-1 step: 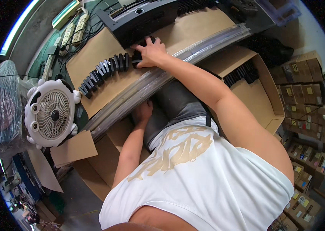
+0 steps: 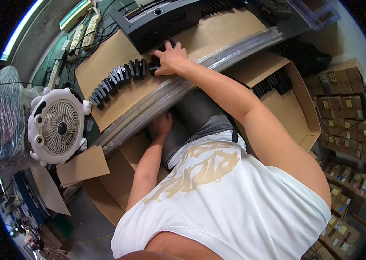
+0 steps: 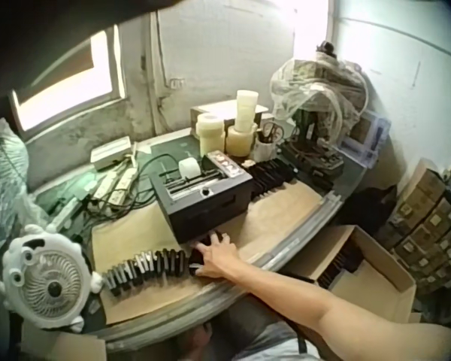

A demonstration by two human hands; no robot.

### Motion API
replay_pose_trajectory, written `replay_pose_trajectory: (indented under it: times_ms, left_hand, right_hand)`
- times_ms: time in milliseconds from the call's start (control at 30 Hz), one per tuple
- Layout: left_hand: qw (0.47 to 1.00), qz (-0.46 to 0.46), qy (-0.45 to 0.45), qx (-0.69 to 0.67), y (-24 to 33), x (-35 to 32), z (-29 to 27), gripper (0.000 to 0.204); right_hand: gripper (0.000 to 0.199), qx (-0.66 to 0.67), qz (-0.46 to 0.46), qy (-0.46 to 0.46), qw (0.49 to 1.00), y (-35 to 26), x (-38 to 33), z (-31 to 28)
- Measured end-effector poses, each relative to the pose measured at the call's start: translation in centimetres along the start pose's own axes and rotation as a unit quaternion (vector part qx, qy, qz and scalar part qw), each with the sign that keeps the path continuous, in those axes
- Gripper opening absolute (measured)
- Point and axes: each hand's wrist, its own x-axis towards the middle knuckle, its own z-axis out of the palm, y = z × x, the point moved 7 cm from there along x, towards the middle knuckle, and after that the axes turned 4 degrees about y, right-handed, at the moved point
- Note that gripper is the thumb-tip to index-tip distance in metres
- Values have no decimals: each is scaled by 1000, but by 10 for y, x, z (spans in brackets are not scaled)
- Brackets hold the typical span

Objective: The person is transferring electronic components from a workbench assembly area into a cardboard shipping box.

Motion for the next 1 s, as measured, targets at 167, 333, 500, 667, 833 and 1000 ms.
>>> replay_pose_trajectory:
  times_ms: [167,333,500,667,833,1000]
  left_hand:
    - [999,-15,-32,-1,-2,-1,5,35]
    - [996,-46,-78,-6,-6,-7,13,36]
    - [996,-43,-79,2,-7,-3,14,35]
    - [992,-5,-108,57,-4,3,3,34]
    - [992,30,-98,70,-18,2,13,29]
    - [985,32,-167,30,-4,5,7,27]
  right_hand:
    - [64,3,-10,-23,1000,0,1,-5]
    - [60,96,-4,-33,995,10,3,-11]
    - [53,331,-27,7,943,36,-4,-28]
    - [45,589,-18,45,807,106,-64,-108]
    - [46,508,101,183,836,267,-193,-136]
    - [46,267,265,90,922,401,-326,-31]
